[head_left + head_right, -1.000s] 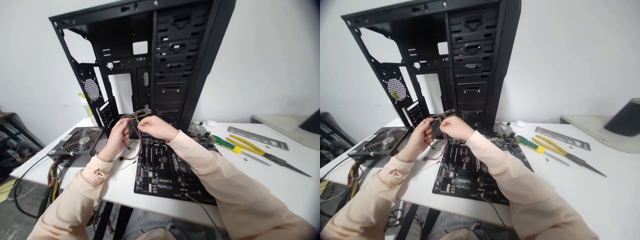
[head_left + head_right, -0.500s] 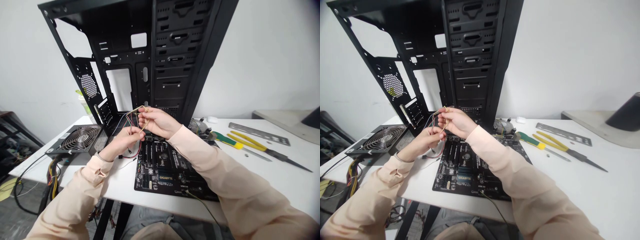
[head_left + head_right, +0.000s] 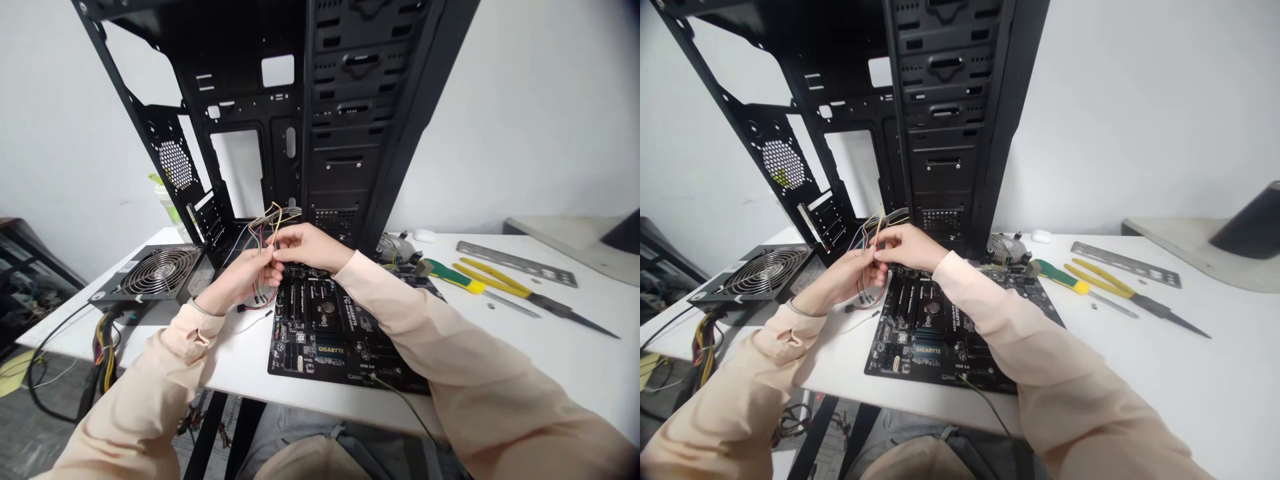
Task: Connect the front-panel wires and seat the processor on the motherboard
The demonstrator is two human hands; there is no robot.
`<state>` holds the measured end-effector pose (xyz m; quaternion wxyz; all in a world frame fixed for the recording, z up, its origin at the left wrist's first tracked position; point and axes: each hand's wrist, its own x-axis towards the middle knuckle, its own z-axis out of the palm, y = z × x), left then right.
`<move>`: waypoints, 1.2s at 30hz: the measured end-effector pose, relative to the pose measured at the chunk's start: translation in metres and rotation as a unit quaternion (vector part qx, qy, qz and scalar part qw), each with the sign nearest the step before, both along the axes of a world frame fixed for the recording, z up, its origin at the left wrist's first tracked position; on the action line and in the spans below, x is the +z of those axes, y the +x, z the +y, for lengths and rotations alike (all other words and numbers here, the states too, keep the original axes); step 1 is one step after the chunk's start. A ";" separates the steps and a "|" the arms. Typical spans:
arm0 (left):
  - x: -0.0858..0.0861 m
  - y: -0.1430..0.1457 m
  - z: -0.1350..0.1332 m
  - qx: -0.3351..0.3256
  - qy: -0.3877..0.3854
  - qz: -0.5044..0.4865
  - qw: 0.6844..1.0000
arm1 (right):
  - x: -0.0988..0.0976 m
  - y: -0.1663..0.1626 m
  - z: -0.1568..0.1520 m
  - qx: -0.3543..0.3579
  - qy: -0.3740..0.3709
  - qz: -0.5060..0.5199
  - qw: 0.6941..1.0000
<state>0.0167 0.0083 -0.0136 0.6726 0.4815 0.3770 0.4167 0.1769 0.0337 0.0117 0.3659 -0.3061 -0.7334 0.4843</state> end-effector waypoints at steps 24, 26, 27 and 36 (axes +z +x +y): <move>0.003 -0.007 0.003 0.065 -0.011 0.150 0.986 | -0.009 0.007 0.002 0.053 -0.266 0.002 0.962; 0.002 -0.007 0.003 0.082 0.010 0.186 0.979 | -0.010 0.007 0.003 0.059 -0.274 0.015 0.960; 0.001 -0.007 0.003 0.092 0.022 0.204 0.974 | -0.012 0.007 0.004 0.059 -0.274 0.027 0.959; -0.006 -0.003 0.004 0.117 0.106 0.297 0.942 | -0.016 0.012 0.008 0.089 -0.280 0.112 0.949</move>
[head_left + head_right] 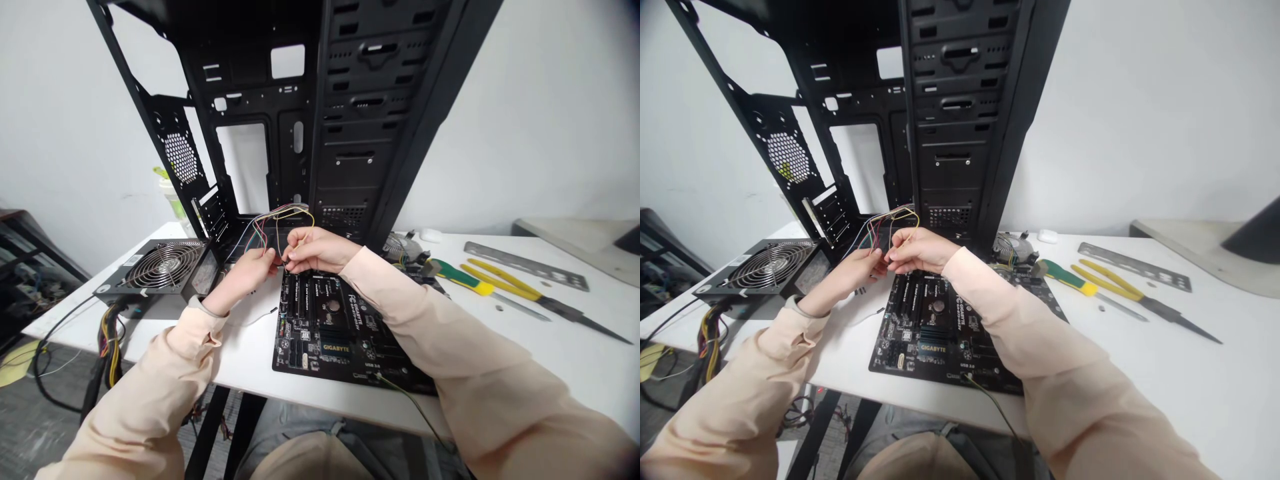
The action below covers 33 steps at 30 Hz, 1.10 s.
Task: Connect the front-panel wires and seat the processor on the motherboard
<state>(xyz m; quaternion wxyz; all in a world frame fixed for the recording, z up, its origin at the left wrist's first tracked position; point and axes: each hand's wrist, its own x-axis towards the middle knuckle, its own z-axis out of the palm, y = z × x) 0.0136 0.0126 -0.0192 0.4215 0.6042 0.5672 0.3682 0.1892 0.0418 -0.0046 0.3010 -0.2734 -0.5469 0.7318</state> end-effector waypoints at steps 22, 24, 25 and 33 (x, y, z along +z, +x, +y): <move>-0.001 -0.001 0.000 -0.004 0.023 0.026 0.999 | -0.020 -0.018 -0.007 -0.134 0.338 -0.338 0.868; -0.001 -0.001 0.000 -0.007 0.020 0.022 1.000 | -0.021 -0.019 -0.008 -0.135 0.353 -0.348 0.858; 0.000 0.000 -0.001 -0.007 0.020 0.020 1.000 | -0.022 -0.019 -0.008 -0.134 0.360 -0.351 0.854; -0.004 0.004 -0.001 0.012 0.030 -0.016 0.999 | -0.022 -0.019 -0.009 -0.114 0.423 -0.374 0.818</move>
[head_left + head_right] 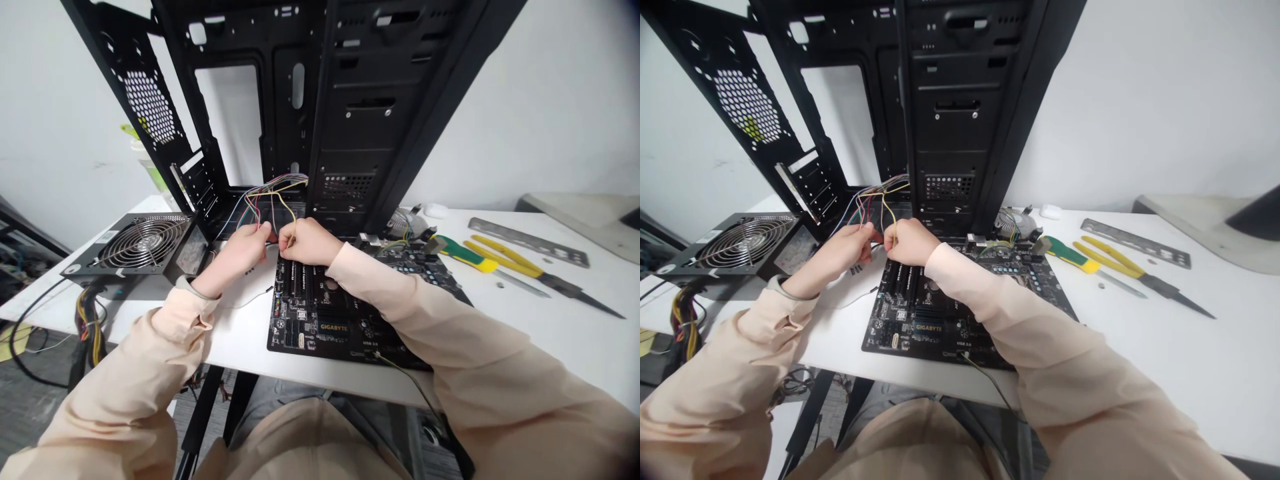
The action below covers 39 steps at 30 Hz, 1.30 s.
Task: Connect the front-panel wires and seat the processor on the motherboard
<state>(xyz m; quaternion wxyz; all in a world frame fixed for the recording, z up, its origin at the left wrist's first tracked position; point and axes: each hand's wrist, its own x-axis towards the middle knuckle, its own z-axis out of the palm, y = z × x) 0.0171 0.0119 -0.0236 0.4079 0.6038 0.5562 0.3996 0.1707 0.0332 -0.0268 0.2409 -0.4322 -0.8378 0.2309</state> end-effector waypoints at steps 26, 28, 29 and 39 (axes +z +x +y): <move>0.013 0.017 -0.008 0.006 -0.005 -0.347 0.938 | -0.007 -0.013 -0.007 0.029 0.052 -0.063 0.996; 0.012 0.016 -0.007 0.010 -0.001 -0.349 0.937 | -0.008 -0.011 -0.006 0.030 0.041 -0.036 0.998; 0.012 0.015 -0.007 0.011 0.002 -0.349 0.937 | -0.009 -0.009 -0.005 0.027 0.035 -0.021 0.999; 0.010 0.008 -0.007 -0.015 -0.008 -0.315 0.949 | 0.008 0.003 0.003 -0.168 0.112 0.228 0.953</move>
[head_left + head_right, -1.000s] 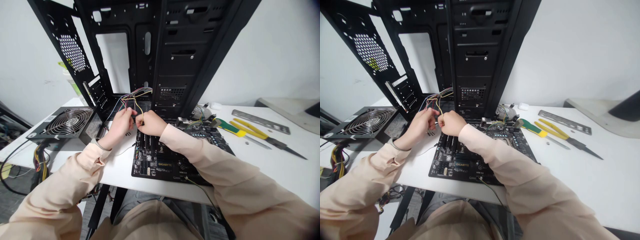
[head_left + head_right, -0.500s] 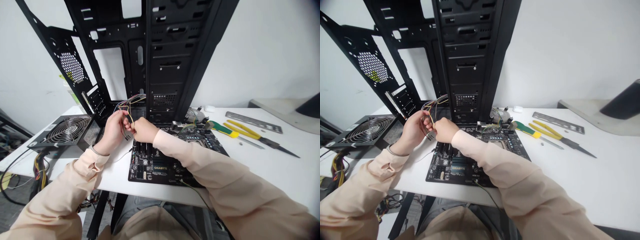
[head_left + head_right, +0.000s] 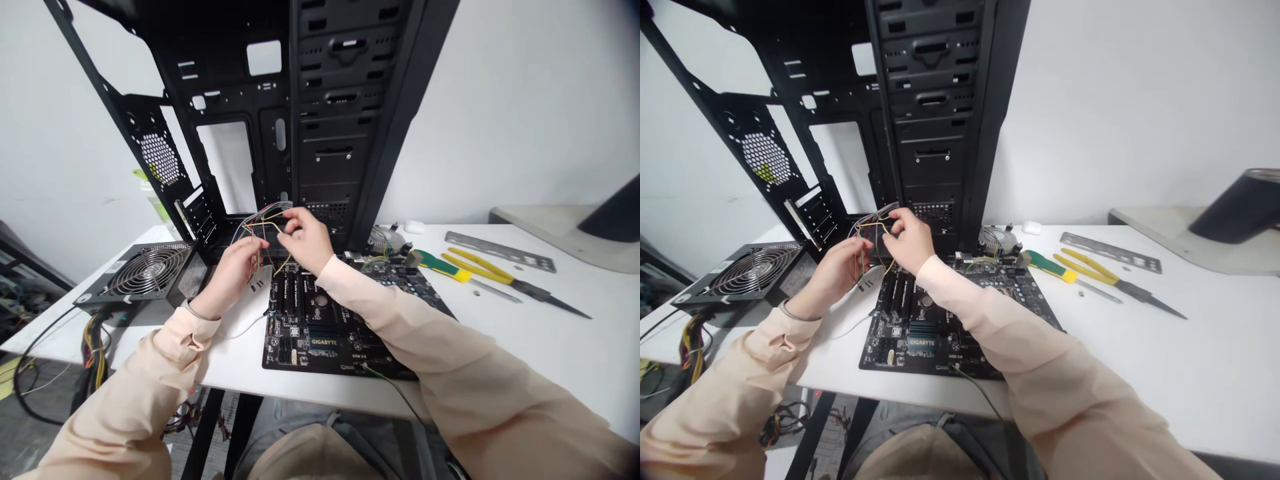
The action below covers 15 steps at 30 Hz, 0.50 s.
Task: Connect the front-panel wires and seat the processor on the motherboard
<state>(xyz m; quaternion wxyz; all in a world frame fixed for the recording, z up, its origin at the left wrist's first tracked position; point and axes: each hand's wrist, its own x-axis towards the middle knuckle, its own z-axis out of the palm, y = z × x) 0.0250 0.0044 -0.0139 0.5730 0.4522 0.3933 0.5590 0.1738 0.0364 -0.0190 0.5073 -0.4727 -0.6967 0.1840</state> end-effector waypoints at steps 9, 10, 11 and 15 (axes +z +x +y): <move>0.007 -0.004 -0.004 -0.007 -0.010 -0.033 0.999 | 0.028 0.006 -0.022 0.146 0.060 -0.126 0.979; 0.009 -0.005 -0.004 -0.010 -0.013 -0.041 0.999 | 0.030 0.006 -0.023 0.172 0.016 -0.163 0.971; 0.011 -0.005 -0.005 -0.015 -0.016 -0.048 0.999 | 0.030 0.006 -0.023 0.194 -0.027 -0.193 0.961; 0.016 -0.005 -0.007 -0.033 -0.026 -0.060 0.997 | 0.023 0.002 -0.019 0.240 -0.138 -0.204 0.939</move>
